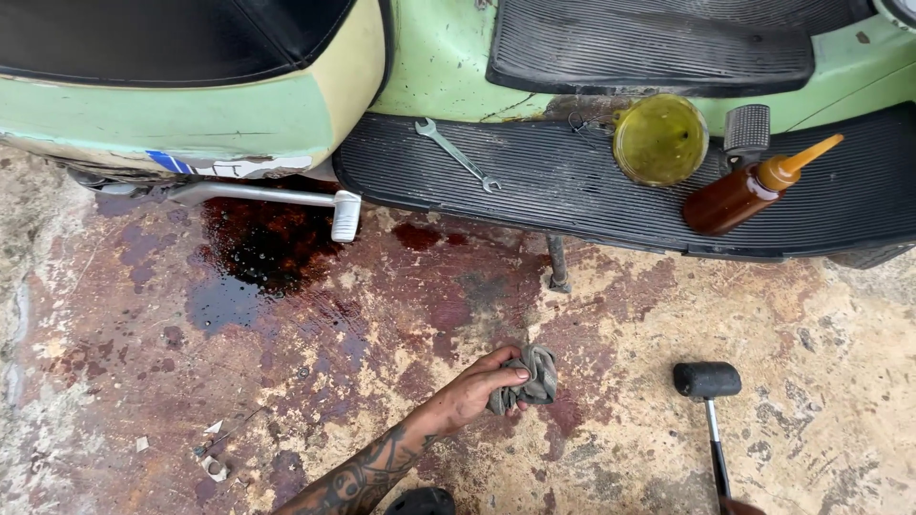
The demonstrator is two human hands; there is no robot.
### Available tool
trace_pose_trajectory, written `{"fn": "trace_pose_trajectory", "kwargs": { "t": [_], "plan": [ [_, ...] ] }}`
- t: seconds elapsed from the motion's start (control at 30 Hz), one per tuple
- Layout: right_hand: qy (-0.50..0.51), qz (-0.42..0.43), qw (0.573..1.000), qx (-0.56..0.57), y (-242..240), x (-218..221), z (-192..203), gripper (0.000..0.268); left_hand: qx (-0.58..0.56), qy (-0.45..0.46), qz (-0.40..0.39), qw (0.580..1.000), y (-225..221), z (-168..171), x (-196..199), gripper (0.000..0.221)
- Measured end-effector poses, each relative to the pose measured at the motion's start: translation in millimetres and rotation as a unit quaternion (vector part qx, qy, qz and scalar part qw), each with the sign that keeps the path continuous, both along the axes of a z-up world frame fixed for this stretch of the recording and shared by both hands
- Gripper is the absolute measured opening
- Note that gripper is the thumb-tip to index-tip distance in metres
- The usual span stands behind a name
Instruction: The person works beside a scooter, first wiping their hands and the scooter body with a rag. They pick up a tire, align it with the wheel hub on the scooter, and press it into place, then sit on the ground wiping their hands and arms with the rag.
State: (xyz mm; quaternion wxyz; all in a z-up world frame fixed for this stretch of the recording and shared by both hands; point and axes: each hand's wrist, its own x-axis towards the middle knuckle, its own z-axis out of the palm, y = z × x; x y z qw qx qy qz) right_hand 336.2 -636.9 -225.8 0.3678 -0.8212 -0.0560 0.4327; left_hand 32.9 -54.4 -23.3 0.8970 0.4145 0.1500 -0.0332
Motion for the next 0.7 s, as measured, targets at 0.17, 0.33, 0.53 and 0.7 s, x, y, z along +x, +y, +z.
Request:
{"fn": "trace_pose_trajectory", "kwargs": {
  "t": [0.17,0.33,0.53,0.7],
  "plan": [
    [-0.346,0.355,0.868,0.029,327,-133,328,0.071,-0.022,-0.088,-0.055,0.994,-4,46,11,0.038],
    [-0.395,0.453,0.77,0.215,434,-144,362,0.068,0.074,-0.109,-0.041,0.99,15,87,11,0.063],
    [-0.407,0.386,0.761,0.326,498,-130,354,0.055,0.046,-0.123,-0.009,0.991,50,128,23,0.09],
    [-0.326,0.375,0.799,0.34,544,-130,458,0.044,0.154,-0.044,0.003,0.987,91,261,7,0.093]
  ]
}}
